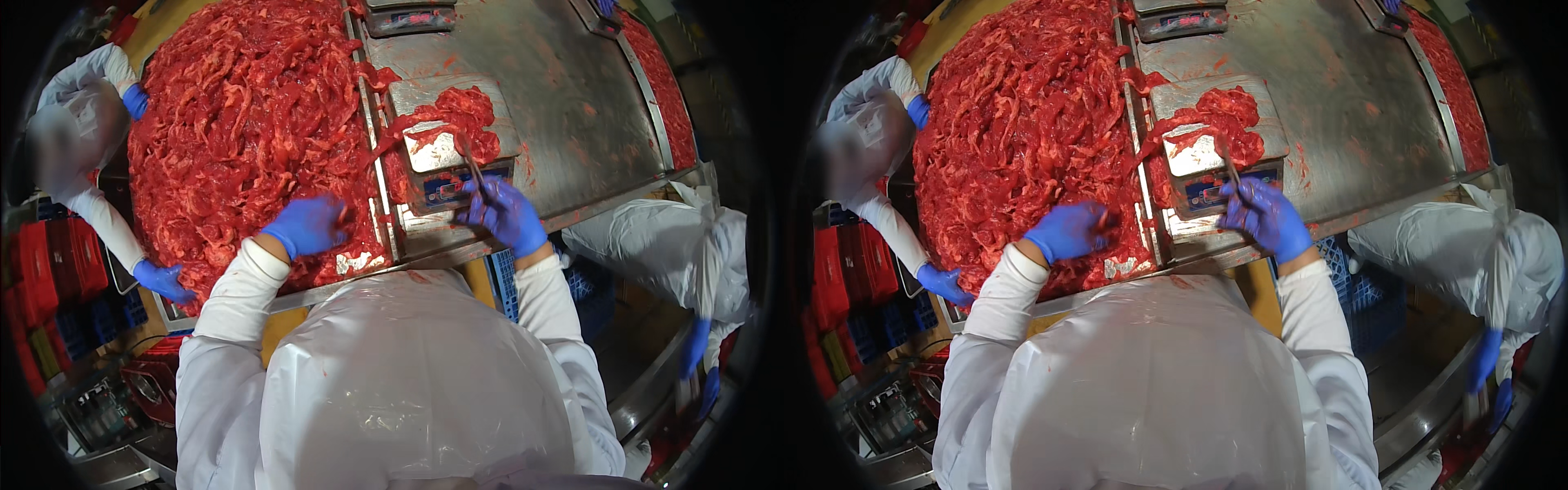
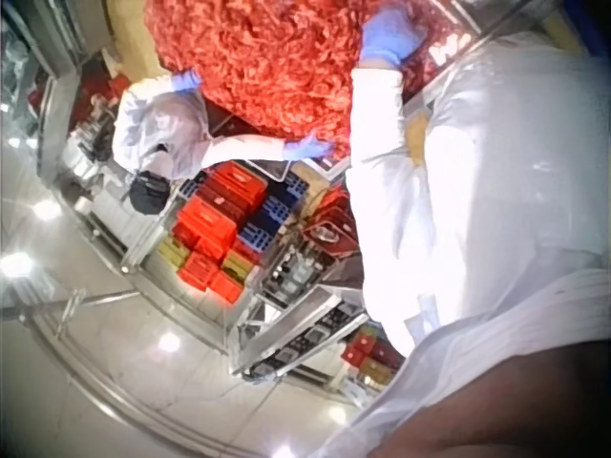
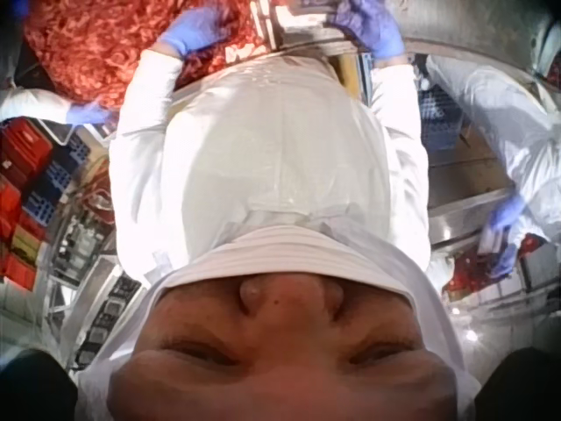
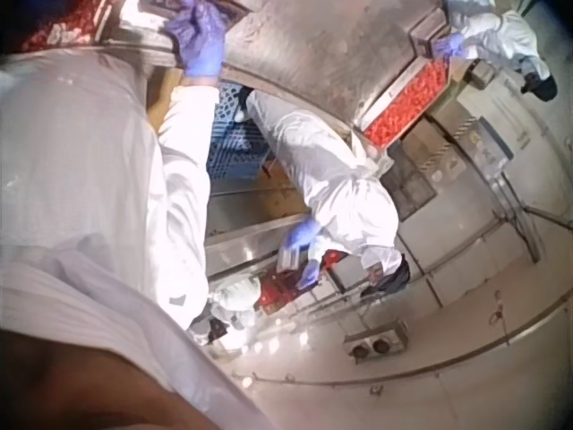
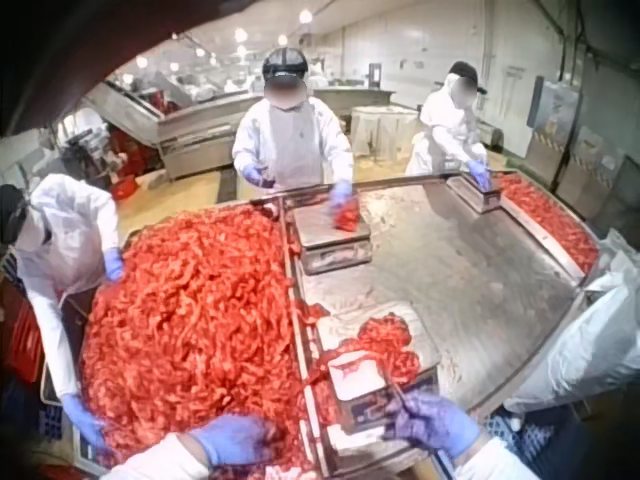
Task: The person repeatedly picks up pieces of raw red meat from a large pile, places them on a digital scale, and uses a knife to trim and cut the meat into smaller portions. The trimmed pieces are then moved aside on the stainless steel table.
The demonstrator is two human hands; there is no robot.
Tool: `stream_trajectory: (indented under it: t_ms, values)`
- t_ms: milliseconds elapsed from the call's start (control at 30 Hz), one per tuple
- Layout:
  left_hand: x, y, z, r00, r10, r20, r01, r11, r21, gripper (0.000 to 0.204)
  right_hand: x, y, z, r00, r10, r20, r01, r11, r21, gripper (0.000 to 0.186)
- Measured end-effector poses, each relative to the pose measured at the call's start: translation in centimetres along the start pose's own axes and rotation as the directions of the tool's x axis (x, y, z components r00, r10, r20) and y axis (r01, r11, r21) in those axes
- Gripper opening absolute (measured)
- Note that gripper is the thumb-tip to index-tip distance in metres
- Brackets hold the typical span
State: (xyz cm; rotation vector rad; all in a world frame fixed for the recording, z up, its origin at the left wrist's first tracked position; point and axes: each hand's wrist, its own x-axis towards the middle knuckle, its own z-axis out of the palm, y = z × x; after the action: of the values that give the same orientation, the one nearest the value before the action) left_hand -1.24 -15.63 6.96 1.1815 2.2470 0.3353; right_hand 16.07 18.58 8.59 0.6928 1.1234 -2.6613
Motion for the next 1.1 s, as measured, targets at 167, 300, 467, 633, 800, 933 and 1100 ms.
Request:
stream_trajectory:
  t_ms: [167,300,467,633,800,933,1100]
  values:
    - [11.8,0.4,-0.9,0.697,-0.035,-0.716,0.059,0.998,0.009,0.047,3.6,1.7,3.1,0.970,0.195,0.147,-0.219,0.961,0.167,0.038]
    - [14.8,2.9,-0.2,0.944,-0.032,-0.329,0.105,0.973,0.207,0.028,10.0,-0.7,5.9,1.000,0.003,-0.001,-0.003,1.000,-0.027,0.027]
    - [5.7,4.8,4.1,0.908,0.383,-0.170,-0.363,0.922,0.135,0.018,10.6,-2.0,4.4,0.994,-0.100,-0.042,0.093,0.986,-0.136,0.019]
    - [-0.3,1.8,-1.5,0.843,-0.173,-0.509,0.235,0.970,0.059,0.060,0.4,0.7,1.0,0.936,0.269,0.227,-0.248,0.961,-0.119,0.028]
    - [-1.7,-4.9,-1.7,0.633,-0.416,-0.653,0.276,0.909,-0.312,0.064,-5.3,-2.7,-10.5,0.994,-0.036,-0.101,-0.048,0.694,-0.718,0.020]
    - [8.4,1.7,-5.6,0.621,-0.367,-0.693,0.073,0.907,-0.415,0.067,-2.3,-8.6,-9.5,0.979,-0.198,0.045,0.143,0.512,-0.847,0.014]
    - [19.7,10.3,-2.4,0.787,0.140,-0.601,-0.222,0.973,-0.065,0.068,8.1,-9.0,0.0,0.966,-0.166,0.199,0.258,0.554,-0.792,0.018]
